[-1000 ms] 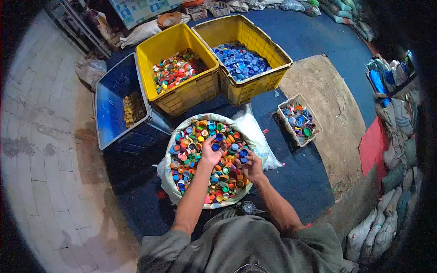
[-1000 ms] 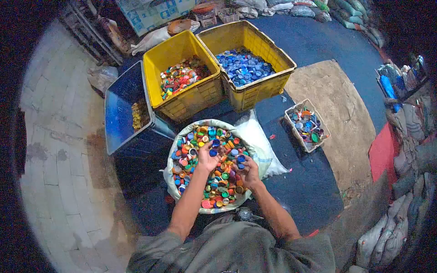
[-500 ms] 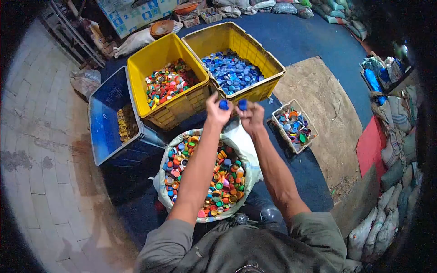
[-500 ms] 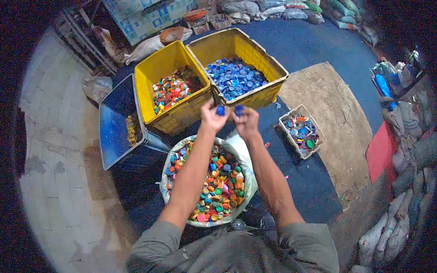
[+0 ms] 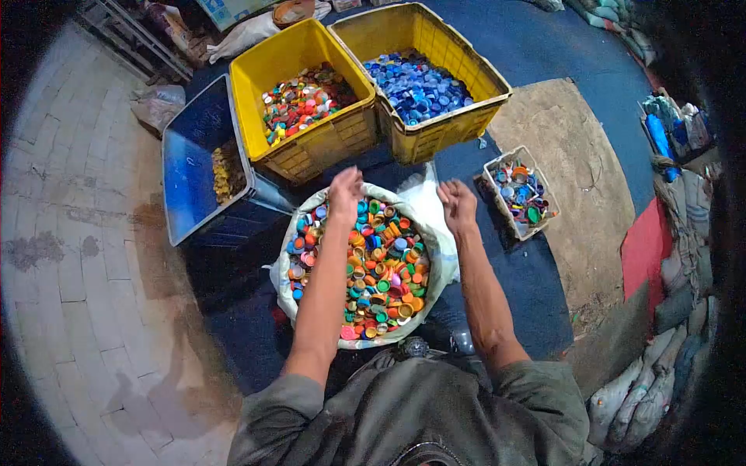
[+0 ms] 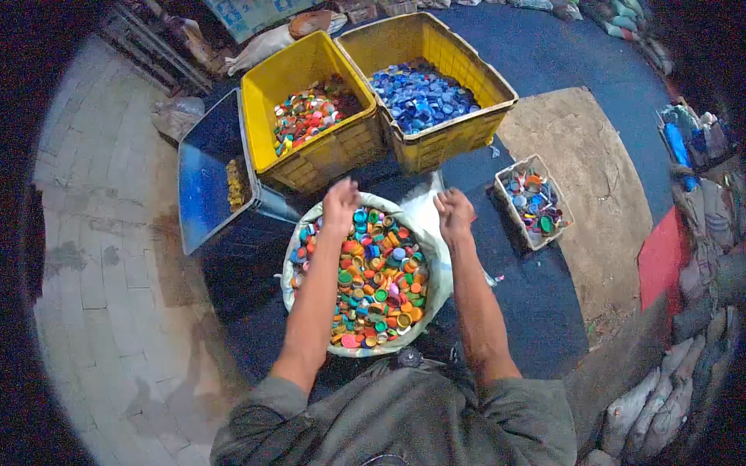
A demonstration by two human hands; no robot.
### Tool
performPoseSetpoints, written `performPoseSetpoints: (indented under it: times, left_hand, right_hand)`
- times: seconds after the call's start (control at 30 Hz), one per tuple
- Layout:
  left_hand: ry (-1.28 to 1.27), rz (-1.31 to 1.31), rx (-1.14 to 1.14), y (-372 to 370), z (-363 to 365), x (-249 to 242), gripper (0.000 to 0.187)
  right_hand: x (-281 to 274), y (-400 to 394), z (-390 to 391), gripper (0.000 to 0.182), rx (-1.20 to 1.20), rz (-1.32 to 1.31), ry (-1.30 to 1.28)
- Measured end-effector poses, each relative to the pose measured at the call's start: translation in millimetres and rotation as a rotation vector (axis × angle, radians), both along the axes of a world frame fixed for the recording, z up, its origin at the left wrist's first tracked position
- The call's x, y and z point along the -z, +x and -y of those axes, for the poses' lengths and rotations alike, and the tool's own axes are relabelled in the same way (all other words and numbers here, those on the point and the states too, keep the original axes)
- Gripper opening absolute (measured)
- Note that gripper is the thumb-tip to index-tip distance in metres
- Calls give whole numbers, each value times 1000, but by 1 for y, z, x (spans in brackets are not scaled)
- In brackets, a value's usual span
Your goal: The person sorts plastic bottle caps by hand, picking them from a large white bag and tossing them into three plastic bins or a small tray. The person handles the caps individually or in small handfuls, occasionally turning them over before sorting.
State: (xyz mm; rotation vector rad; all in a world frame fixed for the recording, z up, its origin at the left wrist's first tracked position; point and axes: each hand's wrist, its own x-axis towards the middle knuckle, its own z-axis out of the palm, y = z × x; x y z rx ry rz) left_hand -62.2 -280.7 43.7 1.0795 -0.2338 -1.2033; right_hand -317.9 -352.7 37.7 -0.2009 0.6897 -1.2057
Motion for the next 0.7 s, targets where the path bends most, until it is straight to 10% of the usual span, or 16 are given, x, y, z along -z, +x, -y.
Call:
performPoseSetpoints:
  times: [0.17,0.7]
  left_hand:
    - [209,518,-58,-34,-91,23,29]
    - [405,790,-165,-56,-259,37,30]
  right_hand:
    - [42,-31,-88,52,8,-335,145]
    - [50,-16,-198,30,-309,-1405,-656]
